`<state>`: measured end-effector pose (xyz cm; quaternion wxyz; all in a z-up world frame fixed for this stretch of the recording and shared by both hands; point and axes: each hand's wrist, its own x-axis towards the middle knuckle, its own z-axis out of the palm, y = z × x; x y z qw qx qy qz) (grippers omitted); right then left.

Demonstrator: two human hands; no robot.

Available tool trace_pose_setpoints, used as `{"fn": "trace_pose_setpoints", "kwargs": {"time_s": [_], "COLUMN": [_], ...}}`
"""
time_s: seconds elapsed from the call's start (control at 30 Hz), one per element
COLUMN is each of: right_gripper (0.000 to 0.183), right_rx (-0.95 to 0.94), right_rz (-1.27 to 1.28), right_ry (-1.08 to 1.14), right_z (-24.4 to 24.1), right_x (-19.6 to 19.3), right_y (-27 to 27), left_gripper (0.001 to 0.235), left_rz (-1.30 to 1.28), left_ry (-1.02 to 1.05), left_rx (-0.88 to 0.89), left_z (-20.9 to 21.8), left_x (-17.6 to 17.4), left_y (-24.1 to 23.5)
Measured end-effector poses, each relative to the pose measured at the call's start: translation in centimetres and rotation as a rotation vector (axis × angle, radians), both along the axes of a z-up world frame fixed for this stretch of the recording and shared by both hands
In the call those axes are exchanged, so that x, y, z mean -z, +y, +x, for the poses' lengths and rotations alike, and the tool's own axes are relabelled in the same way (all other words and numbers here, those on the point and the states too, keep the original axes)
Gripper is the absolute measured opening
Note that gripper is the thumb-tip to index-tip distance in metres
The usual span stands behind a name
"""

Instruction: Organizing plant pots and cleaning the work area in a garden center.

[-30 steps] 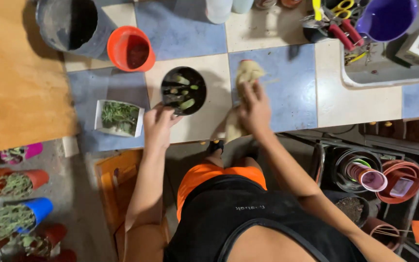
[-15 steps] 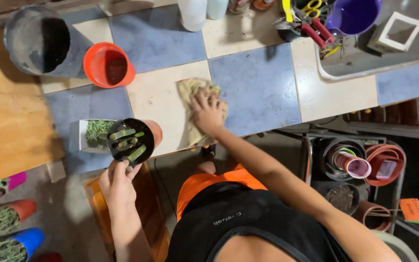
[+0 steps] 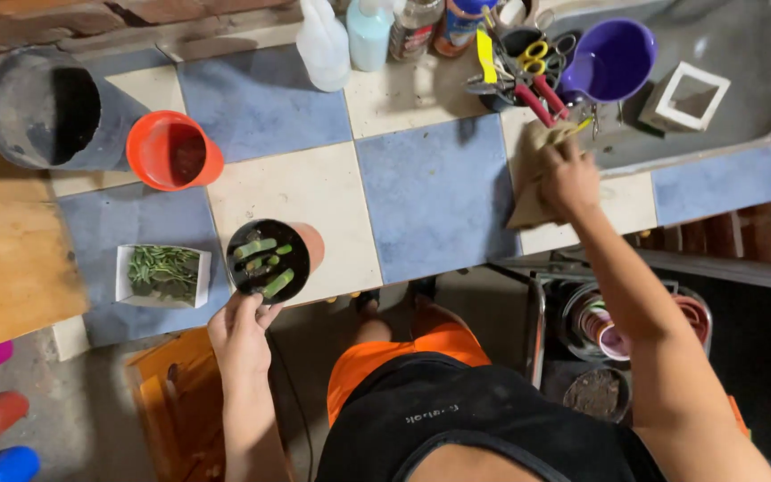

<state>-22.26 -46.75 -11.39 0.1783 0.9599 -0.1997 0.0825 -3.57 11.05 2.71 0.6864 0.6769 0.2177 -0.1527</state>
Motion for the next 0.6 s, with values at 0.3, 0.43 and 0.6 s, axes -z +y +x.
{"fn": "trace_pose_setpoints", "kwargs": {"time_s": [0.3,0.43,0.6], "right_gripper": [0.076,0.085,0.06], "right_rx": [-0.409,-0.274,-0.377], "right_rz": [0.543,0.61,0.563], "right_ry": [-0.016,0.35,0.486], "right_z": [23.5,33.1,34.8], "right_x": [-5.0,0.1,0.8], "right_y": [33.0,38.3,36.6], "left_gripper": [0.015,0.02,0.029], "left_rz": [0.021,0.092,0.176], "left_ry": [-0.074,0.038,0.082], "left_rx": [-0.148,-0.116,-0.068], "left_z": [-3.6,-4.4,-4.6], "left_x": [-1.5,-5.2,-2.8], "left_y": [1.0,0.0,0.7]}}
